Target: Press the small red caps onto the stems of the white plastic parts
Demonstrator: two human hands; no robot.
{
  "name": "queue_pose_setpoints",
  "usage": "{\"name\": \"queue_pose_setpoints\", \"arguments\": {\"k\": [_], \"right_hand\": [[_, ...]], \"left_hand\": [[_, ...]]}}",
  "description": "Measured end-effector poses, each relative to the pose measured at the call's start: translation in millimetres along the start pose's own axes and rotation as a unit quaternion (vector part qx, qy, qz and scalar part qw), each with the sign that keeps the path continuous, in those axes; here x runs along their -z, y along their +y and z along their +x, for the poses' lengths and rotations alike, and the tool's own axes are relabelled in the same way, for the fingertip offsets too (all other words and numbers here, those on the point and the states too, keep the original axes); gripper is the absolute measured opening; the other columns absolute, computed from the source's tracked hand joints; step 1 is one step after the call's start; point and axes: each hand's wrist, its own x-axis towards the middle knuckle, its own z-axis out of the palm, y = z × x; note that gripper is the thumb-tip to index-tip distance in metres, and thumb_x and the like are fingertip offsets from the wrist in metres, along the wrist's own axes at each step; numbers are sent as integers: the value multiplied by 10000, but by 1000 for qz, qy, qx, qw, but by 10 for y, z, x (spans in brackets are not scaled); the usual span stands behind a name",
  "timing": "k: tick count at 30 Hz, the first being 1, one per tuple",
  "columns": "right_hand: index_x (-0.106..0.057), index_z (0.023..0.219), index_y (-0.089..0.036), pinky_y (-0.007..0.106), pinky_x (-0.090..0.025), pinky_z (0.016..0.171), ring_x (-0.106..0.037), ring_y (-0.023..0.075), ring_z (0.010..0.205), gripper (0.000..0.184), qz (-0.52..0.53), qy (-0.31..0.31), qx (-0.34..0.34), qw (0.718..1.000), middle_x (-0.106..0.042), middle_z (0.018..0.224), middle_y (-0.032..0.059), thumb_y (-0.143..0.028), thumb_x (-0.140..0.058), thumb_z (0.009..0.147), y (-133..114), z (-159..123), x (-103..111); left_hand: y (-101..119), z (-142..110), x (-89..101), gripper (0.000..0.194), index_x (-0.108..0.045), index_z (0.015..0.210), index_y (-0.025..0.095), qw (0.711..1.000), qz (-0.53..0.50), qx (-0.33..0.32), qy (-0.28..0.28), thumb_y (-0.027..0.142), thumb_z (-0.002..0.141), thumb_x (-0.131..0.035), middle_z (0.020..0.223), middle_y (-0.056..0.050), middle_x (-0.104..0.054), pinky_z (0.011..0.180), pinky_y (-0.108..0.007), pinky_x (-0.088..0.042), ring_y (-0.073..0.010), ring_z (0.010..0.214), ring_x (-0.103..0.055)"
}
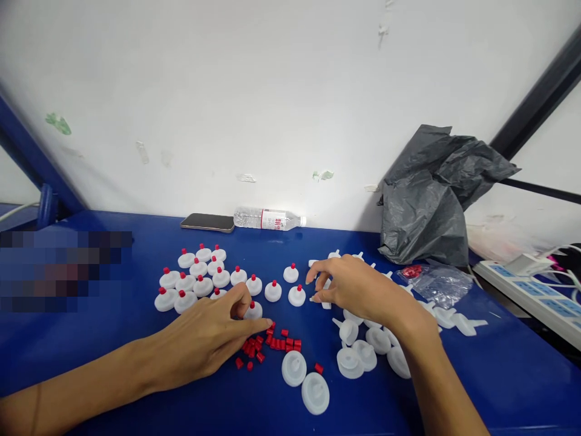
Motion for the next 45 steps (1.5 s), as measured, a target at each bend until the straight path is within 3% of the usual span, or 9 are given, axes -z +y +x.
{"name": "queue_pose_setpoints", "arguments": {"k": [9, 13, 17, 22, 31, 34, 39, 42, 45], "right_hand": [[-690, 1201, -297, 342, -572, 751, -730, 270, 961, 405, 28, 11, -18, 999, -778, 1061, 34, -390, -738, 809, 34, -16, -45], [-704, 1177, -333, 325, -561, 736, -715, 270, 975, 442, 29, 8, -3, 1000, -766, 1039, 18, -346, -779, 742, 109, 3, -88], [-727, 1104, -315, 311, -545, 723, -715, 242, 892, 338, 27, 9, 14, 1000, -761, 967, 12, -285, -746, 768, 47, -10, -69], [-713, 1155, -337, 343, -534, 745, -705, 254, 893, 358, 0, 23, 34, 999, -760, 982, 15, -439, -758, 815, -55, -54, 8], [-743, 1117, -314, 389, -540, 853, -693, 269, 985, 360, 18, 92, 63, 994, -760, 1135, 21, -571, -672, 875, -211, -86, 37], [-746, 1106, -322, 387, -532, 890, -681, 264, 1027, 335, 37, 107, 75, 991, -752, 1165, 10, -559, -679, 879, -265, -100, 29], [-729, 1116, -343, 347, -520, 891, -677, 223, 1020, 272, 96, 90, 107, 986, -734, 1178, -19, -499, -696, 895, -357, -119, -12], [-722, 1108, -339, 327, -521, 873, -680, 214, 1005, 290, 126, 66, 116, 983, -730, 1167, -18, -508, -725, 872, -413, -133, -39], [-721, 1118, -329, 334, -510, 896, -673, 216, 1015, 306, 127, 69, 133, 981, -725, 1189, -12, -495, -745, 862, -463, -138, -70]], "left_hand": [[-60, 16, -78, 273, -686, 1184, 300, 999, 41, 3, 21, 262, 1044, -454, 851, 14, -391, 463, -235, -172, -78, 529, -302], [-101, 8, -111, 232, -701, 1137, 302, 999, 16, 10, 31, 302, 1040, -490, 879, 14, -428, 488, -230, -252, -75, 556, -369], [-93, 30, -128, 189, -696, 1129, 288, 1000, 5, 21, 21, 317, 1023, -543, 925, 2, -496, 508, -231, -317, -91, 606, -474], [-56, 54, -154, 144, -677, 1096, 267, 999, -16, 47, 2, 258, 1011, -562, 992, -6, -563, 537, -238, -367, -121, 682, -590], [-49, 43, -135, 116, -606, 1094, 235, 998, -50, 29, 7, 206, 994, -556, 983, 20, -668, 558, -259, -419, -139, 700, -651], [-52, 43, -140, 102, -593, 1074, 233, 996, -74, 25, 39, 207, 978, -571, 906, 33, -669, 527, -246, -400, -122, 626, -615], [-37, 42, -118, 143, -615, 1032, 217, 977, -148, 10, 152, 122, 925, -604, 914, 39, -698, 479, -177, -400, -51, 499, -524], [-29, 37, -91, 179, -645, 1085, 214, 965, -154, -10, 214, 113, 945, -598, 912, 24, -727, 502, -150, -439, -52, 546, -574], [-36, 35, -67, 197, -667, 1108, 208, 960, -141, -16, 241, 106, 955, -594, 950, 8, -749, 486, -131, -441, -53, 589, -622]]}}
